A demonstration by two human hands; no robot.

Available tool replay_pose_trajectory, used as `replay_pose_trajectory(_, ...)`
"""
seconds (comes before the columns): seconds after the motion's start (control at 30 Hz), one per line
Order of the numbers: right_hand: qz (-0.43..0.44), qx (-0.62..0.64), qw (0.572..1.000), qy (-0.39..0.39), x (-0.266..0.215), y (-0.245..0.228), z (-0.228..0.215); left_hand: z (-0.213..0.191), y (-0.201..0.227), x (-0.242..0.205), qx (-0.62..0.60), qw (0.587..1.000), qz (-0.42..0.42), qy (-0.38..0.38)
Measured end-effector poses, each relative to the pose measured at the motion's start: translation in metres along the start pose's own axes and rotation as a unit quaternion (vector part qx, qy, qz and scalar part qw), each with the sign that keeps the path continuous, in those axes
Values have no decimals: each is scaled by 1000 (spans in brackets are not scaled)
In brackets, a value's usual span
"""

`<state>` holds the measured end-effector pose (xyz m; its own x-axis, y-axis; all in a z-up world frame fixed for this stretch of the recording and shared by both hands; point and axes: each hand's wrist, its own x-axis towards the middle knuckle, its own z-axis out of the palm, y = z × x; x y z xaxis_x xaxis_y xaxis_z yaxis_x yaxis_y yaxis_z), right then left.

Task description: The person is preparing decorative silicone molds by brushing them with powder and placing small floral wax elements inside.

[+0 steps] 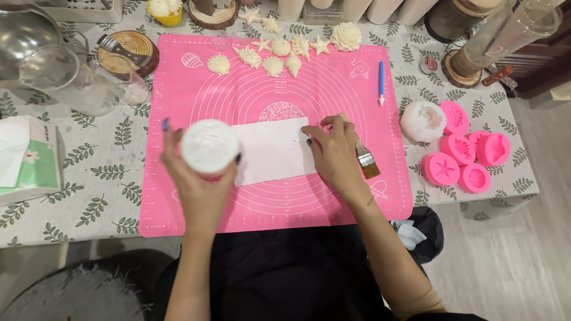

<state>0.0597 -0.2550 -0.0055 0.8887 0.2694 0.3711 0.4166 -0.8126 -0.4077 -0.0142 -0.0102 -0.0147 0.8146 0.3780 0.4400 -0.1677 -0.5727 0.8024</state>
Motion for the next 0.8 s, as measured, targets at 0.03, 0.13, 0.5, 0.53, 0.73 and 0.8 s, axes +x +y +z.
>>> replay_pose_trajectory(0.03,0,1,1000,-1,0,1,1,-5,-9,1,1,1000,-1,0)
replay_pose_trajectory(0.13,-11,-5,1000,10,2,5,5,-22,-29,4,27,999,-29,16)
replay_pose_trajectory(0.5,-43,45,995,-79,3,24,12,-26,41,-20,35,969,-227,-90)
replay_pose_trajectory(0.53,-44,45,995,-80,0,9,9,-21,36,-23,36,969,-228,-89)
replay_pose_trajectory(0.73,114,260,948,-146,-21,-65,13,5,5,-20,-219,908,-346,-93)
replay_pose_trajectory(0.8,195,331,907,-173,-20,-83,15,2,15,-6,-262,869,-399,-134)
